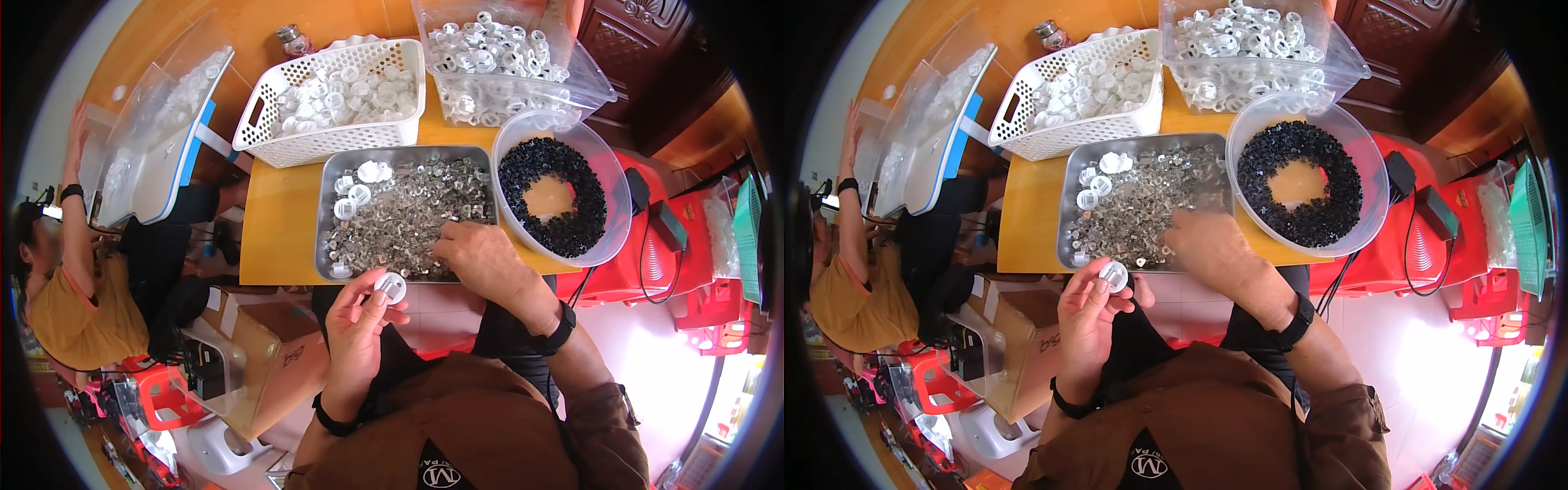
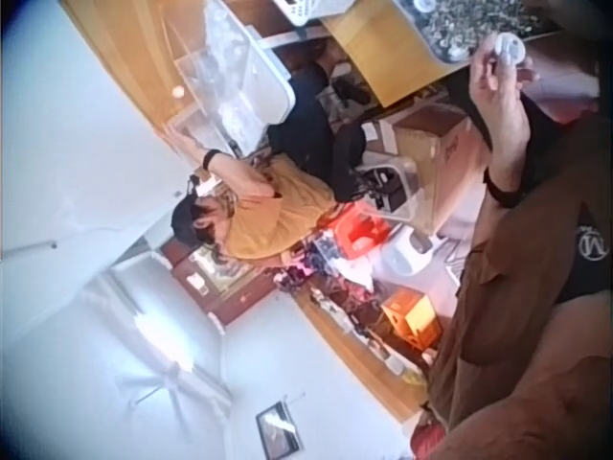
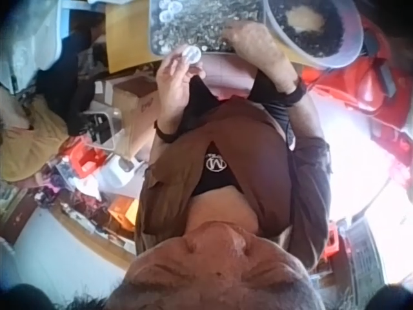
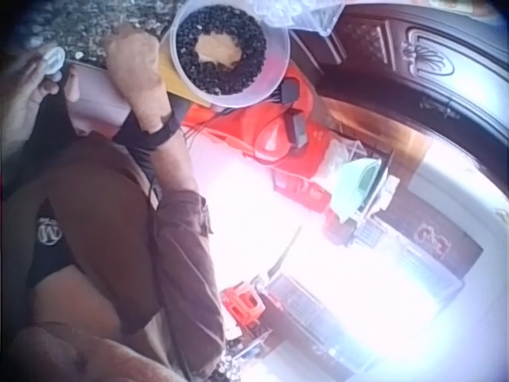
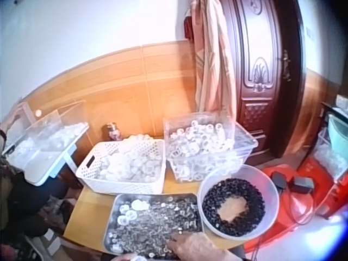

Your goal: Assembling small white plastic components by manually inserting black beads into them.

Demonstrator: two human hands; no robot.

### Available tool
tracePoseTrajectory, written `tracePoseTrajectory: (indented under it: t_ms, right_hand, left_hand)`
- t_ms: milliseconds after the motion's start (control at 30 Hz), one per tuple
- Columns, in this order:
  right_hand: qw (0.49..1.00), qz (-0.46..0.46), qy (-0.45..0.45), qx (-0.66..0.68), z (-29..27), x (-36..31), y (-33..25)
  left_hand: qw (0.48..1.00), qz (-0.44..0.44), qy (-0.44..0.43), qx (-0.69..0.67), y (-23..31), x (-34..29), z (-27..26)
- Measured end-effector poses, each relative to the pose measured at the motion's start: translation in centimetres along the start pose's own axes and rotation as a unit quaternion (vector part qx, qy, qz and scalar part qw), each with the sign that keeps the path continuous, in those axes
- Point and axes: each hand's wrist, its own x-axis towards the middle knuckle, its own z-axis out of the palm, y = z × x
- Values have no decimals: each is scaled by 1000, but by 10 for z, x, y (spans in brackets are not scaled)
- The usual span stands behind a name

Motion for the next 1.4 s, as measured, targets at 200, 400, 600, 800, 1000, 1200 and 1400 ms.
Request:
tracePoseTrajectory:
  t_ms: [200, 400, 600, 800, 1000, 1200, 1400]
  right_hand:
    - [993, 22, 103, 52, -4, -2, -2]
    - [922, 137, 154, 327, -13, -13, -11]
    - [805, 231, 104, 537, -24, -25, -17]
    - [709, 232, 55, 663, -37, -40, -31]
    - [689, 211, 68, 690, -44, -42, -44]
    - [688, 258, 36, 678, -44, -44, -50]
    - [686, 264, 26, 678, -43, -41, -54]
  left_hand:
    - [1000, -3, -10, 5, 2, -3, 0]
    - [999, 13, -32, 36, 5, -4, 9]
    - [994, 45, -66, 69, 1, -6, 11]
    - [983, 66, -77, 155, -1, -6, 17]
    - [992, 10, -88, 86, 0, -8, 25]
    - [968, 122, -137, 173, -1, -7, 27]
    - [954, 168, -132, 211, -4, -6, 27]
